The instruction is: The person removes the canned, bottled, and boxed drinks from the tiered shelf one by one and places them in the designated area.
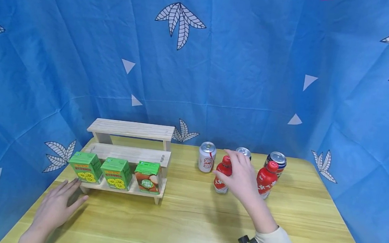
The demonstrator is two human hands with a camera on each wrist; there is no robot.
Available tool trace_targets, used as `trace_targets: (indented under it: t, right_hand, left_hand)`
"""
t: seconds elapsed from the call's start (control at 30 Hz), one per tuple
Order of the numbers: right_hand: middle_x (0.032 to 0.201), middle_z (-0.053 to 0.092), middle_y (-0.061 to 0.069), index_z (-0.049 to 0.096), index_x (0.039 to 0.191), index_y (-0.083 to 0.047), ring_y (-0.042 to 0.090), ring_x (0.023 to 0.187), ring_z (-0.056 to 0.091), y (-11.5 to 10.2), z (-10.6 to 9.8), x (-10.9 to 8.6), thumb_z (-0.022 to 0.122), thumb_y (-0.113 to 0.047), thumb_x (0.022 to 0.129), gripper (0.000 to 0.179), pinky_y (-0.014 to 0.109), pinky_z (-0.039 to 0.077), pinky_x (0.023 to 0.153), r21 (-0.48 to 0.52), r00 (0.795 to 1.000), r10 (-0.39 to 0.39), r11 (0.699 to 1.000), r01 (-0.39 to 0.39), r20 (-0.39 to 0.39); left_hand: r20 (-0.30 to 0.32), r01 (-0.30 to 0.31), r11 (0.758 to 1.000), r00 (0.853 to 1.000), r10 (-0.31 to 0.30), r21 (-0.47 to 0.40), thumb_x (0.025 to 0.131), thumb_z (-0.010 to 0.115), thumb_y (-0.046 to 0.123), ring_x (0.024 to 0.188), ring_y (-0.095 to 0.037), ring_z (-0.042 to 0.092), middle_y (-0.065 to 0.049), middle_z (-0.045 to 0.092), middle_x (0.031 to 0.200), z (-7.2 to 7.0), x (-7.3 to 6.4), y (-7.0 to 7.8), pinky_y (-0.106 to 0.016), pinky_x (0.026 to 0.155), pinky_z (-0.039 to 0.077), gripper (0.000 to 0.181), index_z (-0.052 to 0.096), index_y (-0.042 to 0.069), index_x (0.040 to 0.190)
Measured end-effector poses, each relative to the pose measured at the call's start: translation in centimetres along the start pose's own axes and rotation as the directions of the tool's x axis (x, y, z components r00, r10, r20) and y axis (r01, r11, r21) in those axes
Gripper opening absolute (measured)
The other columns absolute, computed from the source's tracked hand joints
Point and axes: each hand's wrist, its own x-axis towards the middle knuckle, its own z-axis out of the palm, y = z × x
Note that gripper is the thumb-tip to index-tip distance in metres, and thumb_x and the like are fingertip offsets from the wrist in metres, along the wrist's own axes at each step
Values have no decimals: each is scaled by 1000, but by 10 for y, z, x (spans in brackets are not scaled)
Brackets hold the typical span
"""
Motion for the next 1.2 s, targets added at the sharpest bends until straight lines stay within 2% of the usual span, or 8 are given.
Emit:
trace_targets:
  t: [0.27,0.43,0.67,0.9,1.2]
  right_hand:
    - [128,57,13,52,136,-10,32,120,50,-22,8,3,82,-33,77,70,55,54,90,-25,992,-120,993,118,-49]
    - [127,58,13,54,134,-9,32,120,51,-35,17,5,82,-38,76,70,54,47,101,-36,974,-217,976,216,-59]
    - [129,58,10,55,134,-11,31,122,53,-56,36,6,82,-40,76,71,50,46,105,-28,959,-284,959,283,-23]
    - [124,60,7,56,133,-14,25,118,55,-74,60,6,82,-43,76,69,48,50,100,-36,943,-333,942,333,1]
    - [125,59,9,53,135,-13,28,117,54,-93,83,11,79,-45,77,71,47,51,97,1,916,-397,918,397,64]
  left_hand:
    - [-1,0,1000,1000,0,2,93,58,52,136,-51,35,-25,45,146,0,0,0,-74,107,25,72,48,-1,141]
    - [16,11,1000,1000,-11,-5,93,57,53,137,-50,34,-25,44,147,-1,0,0,-74,108,23,73,47,-1,141]
    - [1,4,1000,1000,-4,7,93,57,53,136,-50,34,-25,45,147,0,0,-1,-74,108,24,73,47,0,142]
    - [31,17,1000,999,-18,26,93,55,56,138,-50,33,-24,44,148,0,0,2,-74,109,22,75,45,0,143]
    - [29,22,999,999,-23,37,93,55,55,137,-49,34,-24,44,148,-2,0,4,-74,109,22,75,45,0,143]
